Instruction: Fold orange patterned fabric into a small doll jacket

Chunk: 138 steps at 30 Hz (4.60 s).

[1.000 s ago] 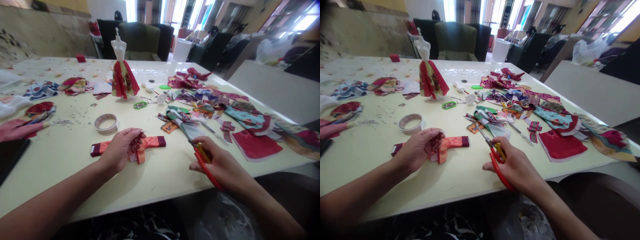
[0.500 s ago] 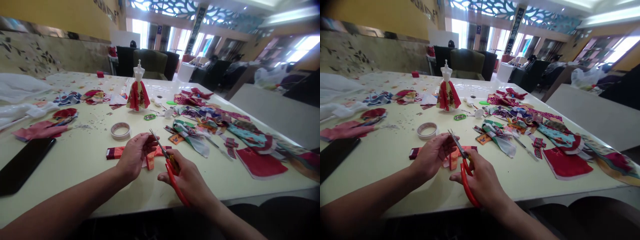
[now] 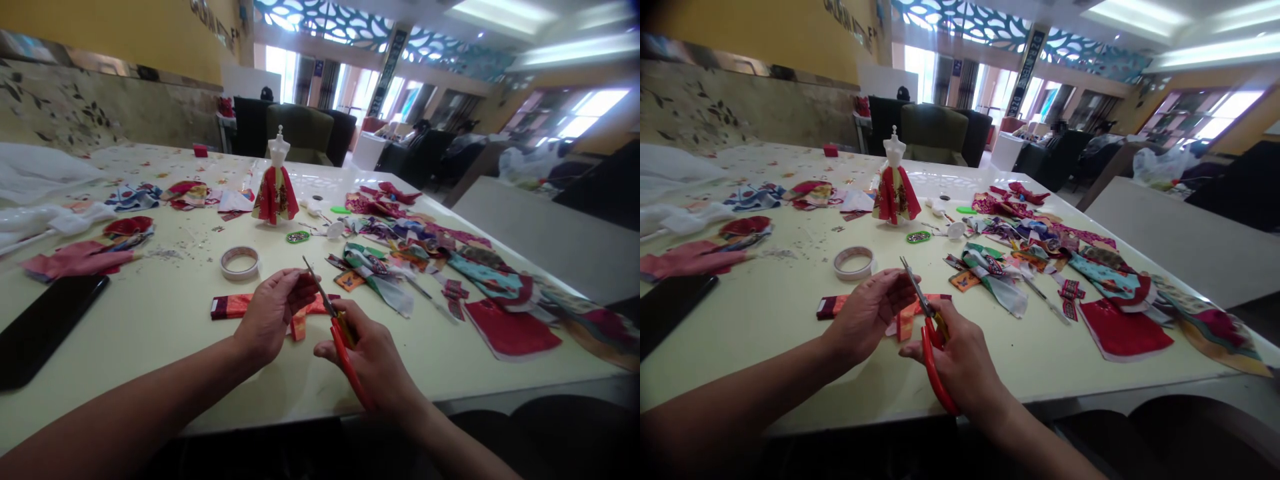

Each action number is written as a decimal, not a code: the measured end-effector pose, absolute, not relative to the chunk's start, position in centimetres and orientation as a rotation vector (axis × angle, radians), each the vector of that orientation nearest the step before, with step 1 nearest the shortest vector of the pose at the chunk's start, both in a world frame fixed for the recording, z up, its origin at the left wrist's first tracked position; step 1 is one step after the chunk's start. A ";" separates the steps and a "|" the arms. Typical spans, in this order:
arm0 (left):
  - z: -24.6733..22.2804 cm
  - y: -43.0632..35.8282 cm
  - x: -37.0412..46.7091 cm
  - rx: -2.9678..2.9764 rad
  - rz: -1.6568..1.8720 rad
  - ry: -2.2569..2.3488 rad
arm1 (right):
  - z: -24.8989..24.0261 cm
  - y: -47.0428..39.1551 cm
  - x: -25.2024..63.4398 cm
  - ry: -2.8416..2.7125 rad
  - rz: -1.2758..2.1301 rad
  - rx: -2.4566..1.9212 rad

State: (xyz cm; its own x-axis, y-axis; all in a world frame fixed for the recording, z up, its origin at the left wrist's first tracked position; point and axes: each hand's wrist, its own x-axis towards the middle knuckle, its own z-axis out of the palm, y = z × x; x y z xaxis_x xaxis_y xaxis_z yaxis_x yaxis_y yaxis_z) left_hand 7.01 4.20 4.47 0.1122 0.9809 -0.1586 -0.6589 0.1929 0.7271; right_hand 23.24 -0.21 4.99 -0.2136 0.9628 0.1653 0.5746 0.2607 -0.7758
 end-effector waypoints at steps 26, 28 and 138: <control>1.2 8.4 9.2 2.450 1.291 1.195 | 2.4 3.5 36.5 -2.122 -0.049 -2.381; 0.9 8.5 9.9 2.524 1.252 1.198 | 2.9 3.5 36.6 -2.168 -0.022 -2.392; 0.1 9.2 11.6 2.316 0.678 1.295 | -0.3 2.6 30.7 -2.599 0.001 -1.344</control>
